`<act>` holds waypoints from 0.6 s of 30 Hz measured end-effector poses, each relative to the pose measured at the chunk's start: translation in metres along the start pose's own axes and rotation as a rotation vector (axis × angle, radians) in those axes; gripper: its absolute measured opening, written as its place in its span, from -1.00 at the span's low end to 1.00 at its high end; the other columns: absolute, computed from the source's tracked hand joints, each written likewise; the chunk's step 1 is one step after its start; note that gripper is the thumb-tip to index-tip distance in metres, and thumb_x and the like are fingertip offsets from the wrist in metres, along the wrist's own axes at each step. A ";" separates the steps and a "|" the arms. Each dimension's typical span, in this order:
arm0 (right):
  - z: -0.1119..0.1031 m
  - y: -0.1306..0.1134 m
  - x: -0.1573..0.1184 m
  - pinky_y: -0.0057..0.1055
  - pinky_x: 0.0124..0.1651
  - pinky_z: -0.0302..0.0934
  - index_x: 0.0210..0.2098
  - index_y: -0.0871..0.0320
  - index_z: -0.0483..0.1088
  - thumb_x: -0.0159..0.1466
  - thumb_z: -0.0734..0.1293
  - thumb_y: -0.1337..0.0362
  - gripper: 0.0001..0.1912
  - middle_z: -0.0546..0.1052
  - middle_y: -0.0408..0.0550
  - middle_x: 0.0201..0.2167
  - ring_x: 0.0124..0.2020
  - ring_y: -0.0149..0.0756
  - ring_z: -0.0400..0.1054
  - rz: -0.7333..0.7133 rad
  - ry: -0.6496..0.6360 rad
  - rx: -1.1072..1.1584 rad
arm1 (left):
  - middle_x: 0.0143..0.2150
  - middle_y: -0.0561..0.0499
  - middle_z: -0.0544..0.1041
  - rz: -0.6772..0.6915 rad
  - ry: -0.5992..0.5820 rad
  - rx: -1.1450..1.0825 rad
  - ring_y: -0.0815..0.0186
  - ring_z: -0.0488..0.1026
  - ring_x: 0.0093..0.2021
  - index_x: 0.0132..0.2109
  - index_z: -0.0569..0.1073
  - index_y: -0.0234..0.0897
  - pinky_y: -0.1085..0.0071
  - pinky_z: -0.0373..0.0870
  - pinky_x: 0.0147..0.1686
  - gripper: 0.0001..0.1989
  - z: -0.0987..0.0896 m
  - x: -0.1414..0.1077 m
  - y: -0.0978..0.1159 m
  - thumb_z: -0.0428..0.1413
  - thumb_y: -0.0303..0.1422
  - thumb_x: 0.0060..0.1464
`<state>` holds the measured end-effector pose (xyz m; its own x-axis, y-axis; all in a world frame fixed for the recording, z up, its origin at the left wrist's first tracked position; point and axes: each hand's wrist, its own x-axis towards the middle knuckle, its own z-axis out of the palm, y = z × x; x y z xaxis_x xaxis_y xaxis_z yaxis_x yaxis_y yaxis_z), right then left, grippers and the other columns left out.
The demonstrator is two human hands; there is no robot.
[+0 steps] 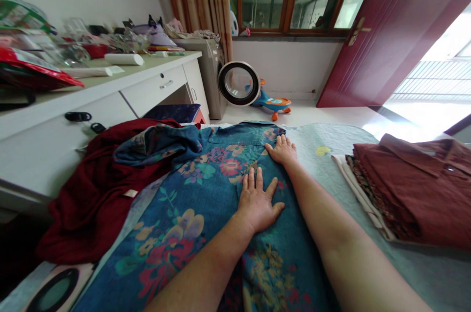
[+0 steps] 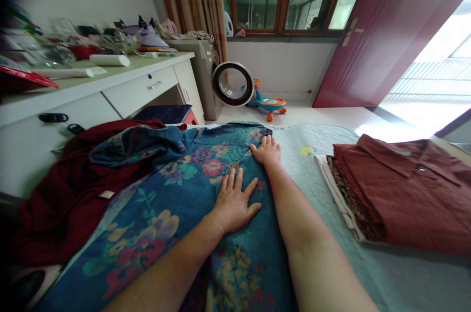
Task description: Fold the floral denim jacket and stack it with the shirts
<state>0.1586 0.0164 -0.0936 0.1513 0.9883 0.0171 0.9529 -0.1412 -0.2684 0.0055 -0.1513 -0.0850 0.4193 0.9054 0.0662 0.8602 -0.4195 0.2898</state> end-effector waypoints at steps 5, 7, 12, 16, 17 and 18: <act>-0.001 0.004 0.001 0.17 0.31 -0.25 0.34 0.11 0.09 0.27 0.06 -0.26 -0.18 -0.01 0.11 0.42 0.39 0.15 -0.16 -0.046 0.030 0.019 | 0.47 -0.09 -0.10 -0.002 -0.003 -0.001 -0.28 -0.30 0.42 0.37 0.13 0.03 -0.20 -0.16 0.30 -0.27 0.001 0.000 0.000 -0.06 0.15 0.12; -0.001 0.006 0.001 0.20 0.29 -0.22 0.32 0.03 0.13 0.30 0.06 -0.20 -0.28 0.08 0.09 0.39 0.37 0.13 -0.09 -0.057 0.062 0.069 | 0.47 -0.10 -0.11 -0.005 -0.010 0.004 -0.27 -0.30 0.42 0.37 0.13 0.04 -0.20 -0.17 0.30 -0.27 0.001 0.000 0.000 -0.07 0.16 0.12; 0.000 0.018 0.008 -0.12 0.21 0.06 0.22 0.14 0.25 0.36 0.06 0.14 -0.51 0.44 0.11 0.12 0.16 -0.08 0.28 -0.030 0.241 0.276 | 0.48 -0.08 -0.12 -0.011 -0.011 0.017 -0.24 -0.31 0.43 0.37 0.10 0.07 -0.16 -0.20 0.32 -0.26 -0.002 -0.001 0.001 -0.10 0.18 0.13; 0.001 0.028 0.021 -0.29 0.06 0.19 0.08 0.10 0.38 0.32 0.09 0.27 -0.59 0.56 0.02 -0.07 -0.01 -0.16 0.39 0.086 0.286 0.391 | 0.48 -0.10 -0.13 -0.014 -0.033 0.014 -0.25 -0.32 0.43 0.37 0.10 0.06 -0.17 -0.20 0.32 -0.27 -0.004 -0.001 0.001 -0.10 0.18 0.13; 0.001 0.029 0.026 -0.29 0.04 0.20 0.05 0.10 0.40 0.30 0.12 0.26 -0.61 0.56 0.02 -0.09 -0.03 -0.16 0.40 0.120 0.287 0.399 | 0.48 -0.09 -0.13 -0.014 -0.037 0.015 -0.26 -0.32 0.43 0.38 0.10 0.06 -0.18 -0.19 0.31 -0.26 -0.004 0.000 0.001 -0.10 0.18 0.13; 0.001 0.029 0.031 -0.28 0.02 0.21 0.01 0.10 0.42 0.29 0.14 0.24 -0.63 0.57 0.02 -0.11 -0.05 -0.15 0.40 0.146 0.283 0.401 | 0.48 -0.09 -0.13 -0.014 -0.041 0.016 -0.26 -0.33 0.43 0.38 0.09 0.05 -0.18 -0.19 0.31 -0.26 -0.005 0.000 0.001 -0.11 0.18 0.13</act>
<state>0.1911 0.0433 -0.1014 0.3936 0.8980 0.1966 0.7492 -0.1894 -0.6347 0.0053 -0.1518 -0.0802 0.4186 0.9079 0.0234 0.8704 -0.4085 0.2747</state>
